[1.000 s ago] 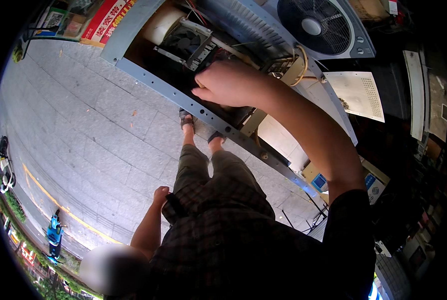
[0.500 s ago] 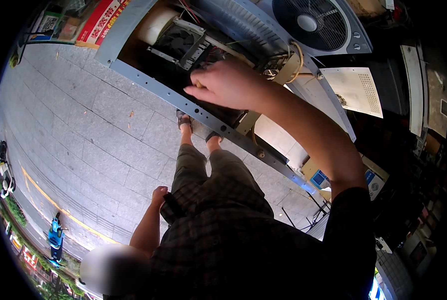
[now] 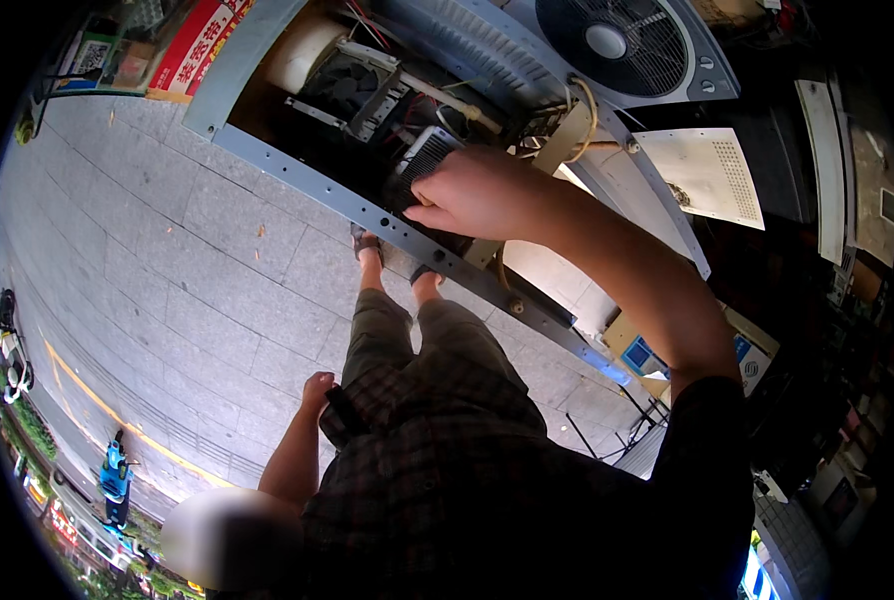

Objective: The person uses a screwdriver to tighten screws on the internal components of an open electronic device. They repeatedly reach into the device to adjust parts and secure the casing.

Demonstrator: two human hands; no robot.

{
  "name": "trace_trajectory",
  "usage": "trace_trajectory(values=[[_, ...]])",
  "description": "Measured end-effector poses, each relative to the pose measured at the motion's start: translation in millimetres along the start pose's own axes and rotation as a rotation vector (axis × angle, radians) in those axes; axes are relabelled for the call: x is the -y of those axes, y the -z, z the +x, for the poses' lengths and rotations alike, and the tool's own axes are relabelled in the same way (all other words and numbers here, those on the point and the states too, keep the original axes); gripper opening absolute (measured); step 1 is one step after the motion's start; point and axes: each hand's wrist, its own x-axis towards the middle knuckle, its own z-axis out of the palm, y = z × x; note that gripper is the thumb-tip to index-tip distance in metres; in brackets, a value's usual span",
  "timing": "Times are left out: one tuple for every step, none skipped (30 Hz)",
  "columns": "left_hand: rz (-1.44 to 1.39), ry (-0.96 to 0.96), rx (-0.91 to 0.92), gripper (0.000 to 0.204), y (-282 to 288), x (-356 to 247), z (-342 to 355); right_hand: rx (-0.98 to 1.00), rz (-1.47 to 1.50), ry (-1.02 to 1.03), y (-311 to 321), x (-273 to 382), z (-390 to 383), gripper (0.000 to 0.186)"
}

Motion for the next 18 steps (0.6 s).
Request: trace_trajectory(values=[[0.000,0.006,0.024,0.033,3,11,2,-0.045,0.048,-0.006,7,3,4,0.035],[-0.001,0.014,0.048,0.033,3,22,3,-0.089,0.096,-0.010,16,6,9,0.035],[-0.020,-0.001,0.011,0.034,-2,26,4,-0.132,0.141,-0.026,20,8,11,0.036],[-0.040,-0.013,-0.028,0.035,-5,30,4,-0.098,0.138,-0.038,18,9,13,0.036],[-0.060,-0.025,-0.069,0.035,-7,35,3,-0.063,0.136,-0.047,15,9,16,0.037],[-0.036,-0.011,-0.046,0.036,-9,23,6,-0.027,0.119,-0.074,12,8,14,0.037],[-0.005,-0.005,-0.013,0.036,-7,-3,8,0.007,0.068,-0.080,7,1,8,0.038],[0.025,0.011,0.008,0.037,-4,-19,6,0.041,0.025,-0.072,1,-7,2,0.038],[-0.012,0.007,-0.014,0.036,-5,-13,4,0.076,-0.010,-0.045,-1,-10,1,0.039],[-0.053,0.010,-0.044,0.036,-7,1,1,0.094,0.134,-0.164,22,-2,7,0.038],[-0.095,0.011,-0.073,0.036,-8,15,-1,-0.104,0.249,-0.115,23,-12,8,0.036],[-0.072,0.004,-0.041,0.035,-6,18,2,-0.175,0.268,-0.151,36,-12,9,0.035],[-0.048,-0.002,-0.008,0.035,-5,21,4,-0.247,0.285,-0.187,48,-10,10,0.035],[-0.025,-0.009,0.025,0.035,-5,24,7,-0.267,0.308,-0.182,44,-10,12,0.034],[-0.063,-0.007,0.005,0.034,-7,26,12,-0.214,0.253,-0.150,34,-11,11,0.035],[-0.103,-0.001,-0.020,0.033,-9,29,14,-0.160,0.202,-0.113,23,-13,11,0.035],[-0.143,0.006,-0.046,0.033,-12,32,17,-0.106,0.151,-0.075,15,-15,9,0.035],[-0.117,-0.062,-0.072,0.032,-13,40,17,0.080,-0.070,-0.072,19,-12,5,0.036]])
